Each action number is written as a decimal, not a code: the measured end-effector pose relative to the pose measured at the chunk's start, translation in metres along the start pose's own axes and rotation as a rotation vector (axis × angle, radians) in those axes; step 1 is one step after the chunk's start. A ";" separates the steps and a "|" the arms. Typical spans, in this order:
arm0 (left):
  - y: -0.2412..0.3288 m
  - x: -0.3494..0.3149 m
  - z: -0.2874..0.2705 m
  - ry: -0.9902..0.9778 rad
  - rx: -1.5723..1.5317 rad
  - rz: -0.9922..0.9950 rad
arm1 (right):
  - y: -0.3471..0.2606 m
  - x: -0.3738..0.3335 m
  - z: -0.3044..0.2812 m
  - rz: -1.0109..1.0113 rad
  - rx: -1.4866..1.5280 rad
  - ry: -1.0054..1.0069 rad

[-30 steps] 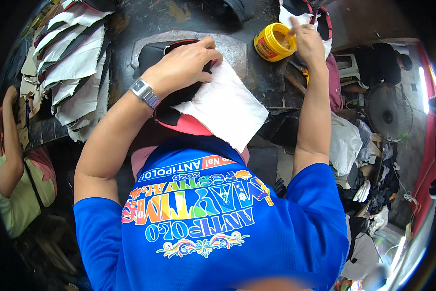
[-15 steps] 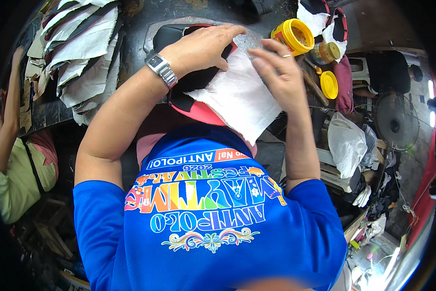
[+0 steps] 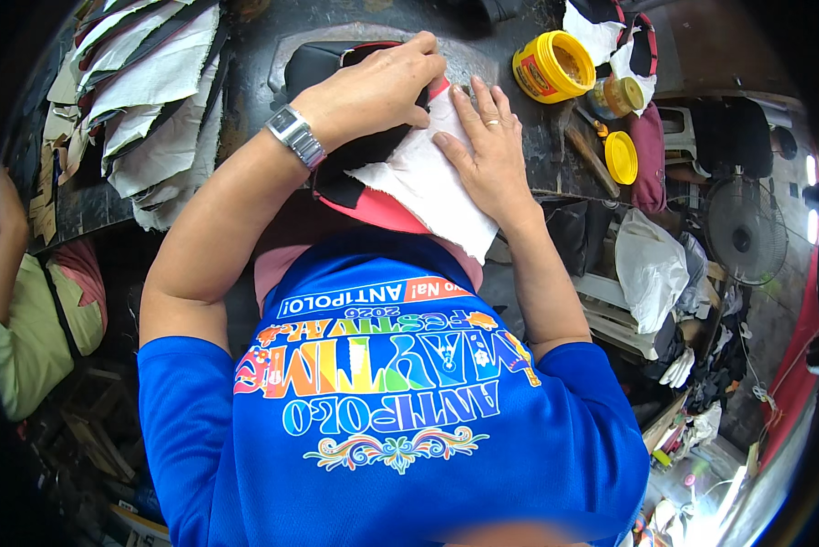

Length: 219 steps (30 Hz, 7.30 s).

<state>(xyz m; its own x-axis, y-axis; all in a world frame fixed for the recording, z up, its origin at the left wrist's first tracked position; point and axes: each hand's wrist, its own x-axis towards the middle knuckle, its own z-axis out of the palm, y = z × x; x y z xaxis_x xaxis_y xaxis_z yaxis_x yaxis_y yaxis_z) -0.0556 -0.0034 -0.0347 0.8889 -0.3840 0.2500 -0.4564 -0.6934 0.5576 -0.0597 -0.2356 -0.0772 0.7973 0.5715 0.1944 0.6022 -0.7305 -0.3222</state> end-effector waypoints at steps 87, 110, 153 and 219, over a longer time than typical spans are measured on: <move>0.003 -0.016 0.045 0.464 0.255 -0.009 | 0.011 0.074 -0.050 -0.257 0.469 0.006; -0.013 -0.032 0.039 0.386 0.302 0.427 | 0.052 0.069 -0.040 -0.059 0.813 -0.190; -0.010 -0.047 0.035 0.381 -0.022 0.032 | -0.005 -0.003 -0.025 -0.204 0.505 0.263; -0.009 -0.083 0.016 0.517 -0.096 -0.223 | 0.319 0.258 -0.215 0.728 0.430 0.844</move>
<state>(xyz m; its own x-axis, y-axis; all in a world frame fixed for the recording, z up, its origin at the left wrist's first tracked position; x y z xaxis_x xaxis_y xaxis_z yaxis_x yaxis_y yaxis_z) -0.1258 0.0246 -0.0734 0.8787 0.1306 0.4592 -0.2710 -0.6554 0.7050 0.3475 -0.4012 0.0691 0.8182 -0.4686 0.3332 0.0623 -0.5038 -0.8616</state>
